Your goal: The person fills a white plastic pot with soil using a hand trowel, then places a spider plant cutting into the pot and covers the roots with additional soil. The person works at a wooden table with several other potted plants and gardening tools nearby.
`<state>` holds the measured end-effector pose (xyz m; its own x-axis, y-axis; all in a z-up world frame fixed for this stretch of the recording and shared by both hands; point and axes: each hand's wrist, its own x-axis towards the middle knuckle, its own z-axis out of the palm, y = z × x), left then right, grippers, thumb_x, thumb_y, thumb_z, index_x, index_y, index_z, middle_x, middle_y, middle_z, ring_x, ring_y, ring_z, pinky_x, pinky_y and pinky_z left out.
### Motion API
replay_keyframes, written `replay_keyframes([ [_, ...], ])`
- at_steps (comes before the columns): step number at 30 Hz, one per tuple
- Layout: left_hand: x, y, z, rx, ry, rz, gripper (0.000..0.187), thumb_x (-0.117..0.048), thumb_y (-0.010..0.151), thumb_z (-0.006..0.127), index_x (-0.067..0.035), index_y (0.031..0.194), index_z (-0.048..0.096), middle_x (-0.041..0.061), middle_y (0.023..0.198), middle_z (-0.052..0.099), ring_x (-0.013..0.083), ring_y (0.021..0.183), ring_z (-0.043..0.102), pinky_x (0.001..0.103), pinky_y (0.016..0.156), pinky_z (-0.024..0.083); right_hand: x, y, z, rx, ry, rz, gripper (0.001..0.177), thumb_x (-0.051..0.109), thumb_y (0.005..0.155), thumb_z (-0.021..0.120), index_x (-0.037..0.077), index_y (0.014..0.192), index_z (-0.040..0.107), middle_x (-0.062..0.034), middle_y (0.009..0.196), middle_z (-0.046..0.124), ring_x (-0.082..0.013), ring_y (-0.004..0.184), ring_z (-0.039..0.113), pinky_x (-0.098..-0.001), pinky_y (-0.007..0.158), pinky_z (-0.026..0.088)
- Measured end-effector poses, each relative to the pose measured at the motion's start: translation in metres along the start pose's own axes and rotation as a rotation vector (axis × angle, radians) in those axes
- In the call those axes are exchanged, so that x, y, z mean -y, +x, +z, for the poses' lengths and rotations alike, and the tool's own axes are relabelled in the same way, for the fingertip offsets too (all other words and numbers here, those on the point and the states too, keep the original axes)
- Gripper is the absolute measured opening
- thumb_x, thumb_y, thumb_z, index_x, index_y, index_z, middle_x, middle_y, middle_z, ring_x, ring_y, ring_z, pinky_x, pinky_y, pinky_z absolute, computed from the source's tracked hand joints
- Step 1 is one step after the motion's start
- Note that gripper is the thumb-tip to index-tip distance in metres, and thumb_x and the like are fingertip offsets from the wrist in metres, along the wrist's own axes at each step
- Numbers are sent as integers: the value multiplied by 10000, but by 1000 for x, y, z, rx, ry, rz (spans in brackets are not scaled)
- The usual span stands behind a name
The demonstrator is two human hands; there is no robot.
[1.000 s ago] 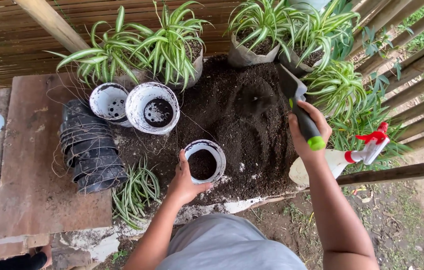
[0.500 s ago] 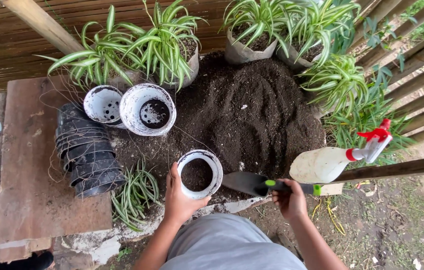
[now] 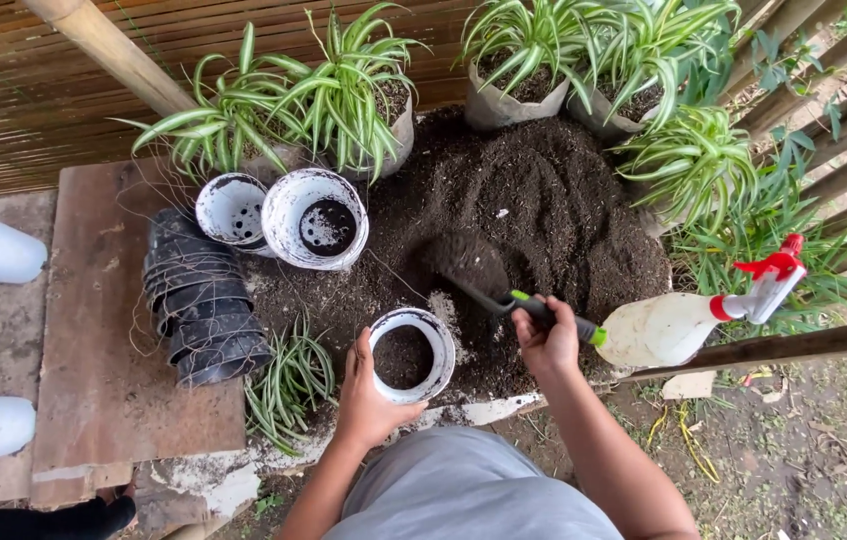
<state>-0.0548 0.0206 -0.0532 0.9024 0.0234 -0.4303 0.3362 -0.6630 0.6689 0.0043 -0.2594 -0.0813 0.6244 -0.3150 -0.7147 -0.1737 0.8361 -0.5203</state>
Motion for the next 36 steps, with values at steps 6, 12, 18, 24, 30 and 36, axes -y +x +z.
replay_keyframes([
  [6, 7, 16, 15, -63, -175, 241, 1422, -238, 425, 980, -95, 1587, 173, 255, 1534, 335, 520, 1350, 438, 671, 1058, 461, 37, 48, 19, -50, 198, -45, 459, 351, 888, 713, 3, 1103, 504, -222, 816, 719, -242, 693, 791, -227, 588, 671],
  [12, -11, 40, 28, -77, -224, 306, 1433, -262, 421, 980, -70, 1584, 166, 276, 1529, 330, 542, 1341, 434, 689, 1049, 458, 78, 57, 44, -38, 389, -56, 511, 342, 865, 742, -17, 1073, 445, -233, 844, 719, -253, 724, 792, -213, 614, 664],
  [18, -24, 52, 29, -60, -250, 292, 1430, -282, 443, 987, -69, 1583, 152, 298, 1527, 311, 526, 1371, 407, 654, 1066, 455, 90, 10, 23, 28, 313, -322, 454, 323, 836, 769, 8, 1131, 629, -203, 884, 679, -308, 787, 789, -334, 758, 714],
  [24, -34, 49, 18, 18, -256, 272, 1456, -324, 503, 985, -60, 1597, 60, 343, 1558, 209, 552, 1396, 351, 672, 1068, 433, 47, -40, -82, 128, -184, -699, 314, 265, 1010, 635, 81, 1244, 537, -288, 924, 685, -394, 809, 748, -379, 687, 667],
  [30, -47, 45, 7, 78, -242, 229, 1432, -325, 544, 980, -88, 1603, 45, 343, 1560, 207, 565, 1367, 387, 666, 1039, 457, 12, -8, -139, 25, -41, -653, 332, 188, 970, 619, 94, 1273, 524, -314, 994, 703, -388, 853, 759, -374, 714, 683],
  [36, -49, 36, 5, 106, -198, 190, 1441, -358, 556, 968, -104, 1608, 15, 321, 1579, 193, 557, 1366, 397, 653, 1042, 464, -4, 48, -99, 45, 168, -554, 305, 190, 942, 646, 112, 1227, 572, -348, 1034, 694, -436, 922, 753, -412, 806, 704],
])
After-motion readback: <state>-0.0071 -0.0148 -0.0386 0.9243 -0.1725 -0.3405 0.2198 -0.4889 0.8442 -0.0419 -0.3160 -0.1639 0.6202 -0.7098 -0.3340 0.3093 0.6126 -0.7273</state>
